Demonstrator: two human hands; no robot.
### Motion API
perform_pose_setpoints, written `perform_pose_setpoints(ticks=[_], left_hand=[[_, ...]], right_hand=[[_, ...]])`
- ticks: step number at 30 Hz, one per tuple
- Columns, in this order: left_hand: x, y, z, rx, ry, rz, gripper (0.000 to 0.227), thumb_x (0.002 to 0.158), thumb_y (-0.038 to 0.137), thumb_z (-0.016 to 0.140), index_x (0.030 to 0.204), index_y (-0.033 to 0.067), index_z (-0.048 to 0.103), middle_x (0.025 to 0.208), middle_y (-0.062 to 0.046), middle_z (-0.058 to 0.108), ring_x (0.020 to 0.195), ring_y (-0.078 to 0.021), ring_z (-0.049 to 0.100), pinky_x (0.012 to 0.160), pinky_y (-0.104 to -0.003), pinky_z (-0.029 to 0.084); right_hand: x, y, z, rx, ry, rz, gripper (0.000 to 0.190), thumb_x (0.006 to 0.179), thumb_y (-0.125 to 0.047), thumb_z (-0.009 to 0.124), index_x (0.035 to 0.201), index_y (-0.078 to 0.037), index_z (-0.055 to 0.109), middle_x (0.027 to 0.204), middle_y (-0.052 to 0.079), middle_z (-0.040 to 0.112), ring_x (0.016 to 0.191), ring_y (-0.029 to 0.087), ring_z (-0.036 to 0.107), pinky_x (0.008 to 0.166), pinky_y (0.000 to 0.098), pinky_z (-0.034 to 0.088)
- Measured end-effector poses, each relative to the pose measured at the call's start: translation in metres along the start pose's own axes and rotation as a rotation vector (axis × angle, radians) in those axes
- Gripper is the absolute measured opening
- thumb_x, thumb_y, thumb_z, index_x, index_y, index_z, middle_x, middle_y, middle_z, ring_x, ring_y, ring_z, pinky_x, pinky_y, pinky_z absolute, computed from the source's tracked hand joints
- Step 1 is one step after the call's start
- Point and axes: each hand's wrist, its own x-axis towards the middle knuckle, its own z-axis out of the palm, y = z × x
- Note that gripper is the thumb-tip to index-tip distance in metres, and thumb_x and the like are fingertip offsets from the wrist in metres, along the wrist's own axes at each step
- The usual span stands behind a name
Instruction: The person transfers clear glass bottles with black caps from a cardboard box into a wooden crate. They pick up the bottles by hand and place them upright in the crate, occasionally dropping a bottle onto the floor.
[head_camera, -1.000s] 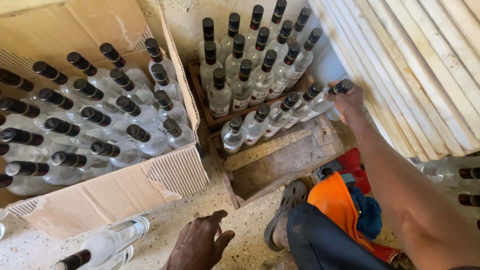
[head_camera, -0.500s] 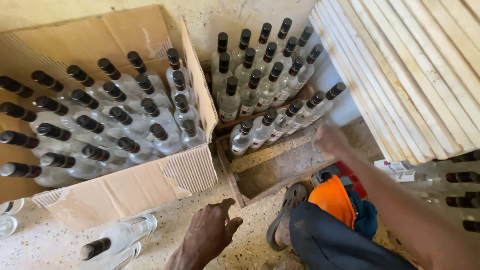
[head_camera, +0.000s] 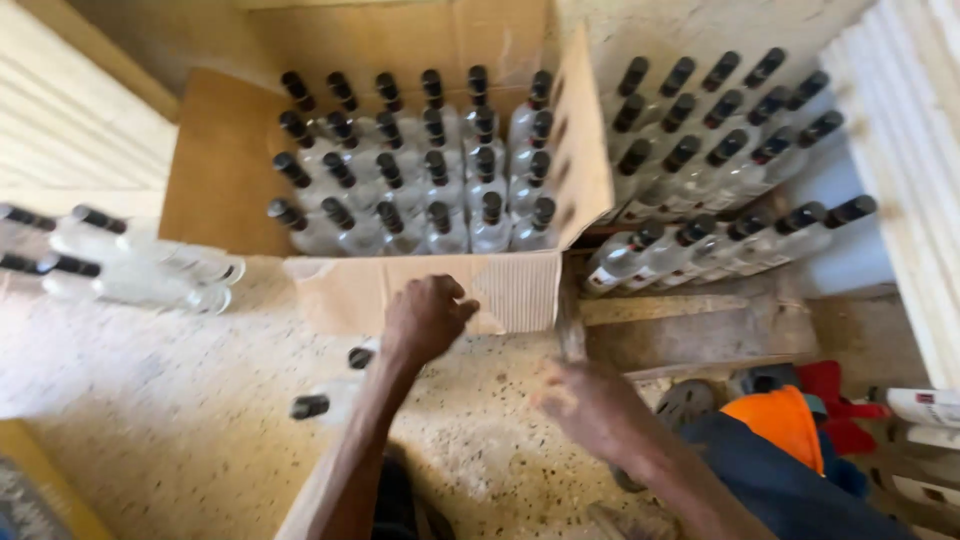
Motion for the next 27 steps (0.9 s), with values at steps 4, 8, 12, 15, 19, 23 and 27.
perform_pose_setpoints(ticks=[4,8,12,15,19,23,27], left_hand=[[-0.004,-0.058,-0.02,0.039,0.018,-0.066,0.041,0.1,0.029,0.069,0.064,0.013,0.059,0.056,0.002,0.055,0.051,-0.0078,0.05,0.057,-0.025,0.052],[-0.014,-0.099,-0.016,0.019,-0.038,-0.239,0.055,0.085,0.023,0.082,0.132,0.0032,0.063,0.109,-0.015,0.075,0.085,-0.0233,0.073,0.086,-0.043,0.063],[-0.011,-0.152,0.027,0.214,-0.167,-0.233,0.014,0.078,0.003,0.074,0.075,0.0045,0.06,0.072,-0.008,0.066,0.064,-0.0183,0.062,0.051,-0.034,0.05],[-0.012,-0.165,0.037,0.345,-0.064,-0.198,0.02,0.091,0.013,0.054,0.081,0.0039,0.07,0.08,-0.019,0.074,0.072,-0.0386,0.071,0.062,-0.048,0.057],[-0.014,-0.143,0.05,0.255,0.046,-0.187,0.029,0.089,0.008,0.053,0.061,0.009,0.043,0.051,-0.003,0.044,0.045,-0.0177,0.037,0.042,-0.035,0.03],[-0.014,-0.137,0.075,0.389,0.059,-0.158,0.026,0.092,0.016,0.056,0.067,0.0147,0.049,0.052,0.006,0.041,0.045,-0.0105,0.036,0.042,-0.029,0.031],[-0.028,-0.096,0.07,0.37,0.047,-0.119,0.029,0.087,0.011,0.056,0.061,0.0194,0.046,0.048,0.009,0.037,0.042,-0.0064,0.034,0.039,-0.024,0.03]], right_hand=[[0.039,0.029,0.042,-0.265,-0.208,-0.076,0.059,0.099,-0.037,0.067,0.151,-0.019,0.045,0.143,0.008,0.061,0.129,0.029,0.064,0.111,0.045,0.053],[0.062,0.047,0.044,-0.405,-0.069,-0.202,0.03,0.102,-0.026,0.063,0.129,-0.014,0.055,0.1,0.007,0.066,0.086,0.019,0.07,0.079,0.0341,0.064],[0.056,0.029,0.039,-0.371,-0.122,-0.213,0.031,0.101,-0.027,0.065,0.127,-0.014,0.057,0.092,0.004,0.068,0.08,0.015,0.071,0.073,0.028,0.065],[0.043,0.01,0.052,-0.363,-0.202,-0.313,0.04,0.101,-0.029,0.063,0.135,-0.009,0.058,0.132,0.017,0.065,0.116,0.029,0.067,0.101,0.0388,0.057],[0.043,0.003,0.07,-0.342,-0.242,-0.273,0.034,0.104,-0.028,0.062,0.129,-0.005,0.058,0.091,0.009,0.065,0.073,0.02,0.064,0.07,0.0353,0.062],[0.065,0.019,0.097,-0.399,-0.108,-0.452,0.024,0.105,-0.022,0.06,0.12,-0.003,0.058,0.077,0.004,0.058,0.056,0.015,0.052,0.05,0.0311,0.053],[0.06,0.005,0.096,-0.215,0.02,-0.525,0.048,0.097,-0.005,0.062,0.141,-0.005,0.042,0.067,-0.003,0.048,0.047,0.01,0.044,0.038,0.0248,0.046]])
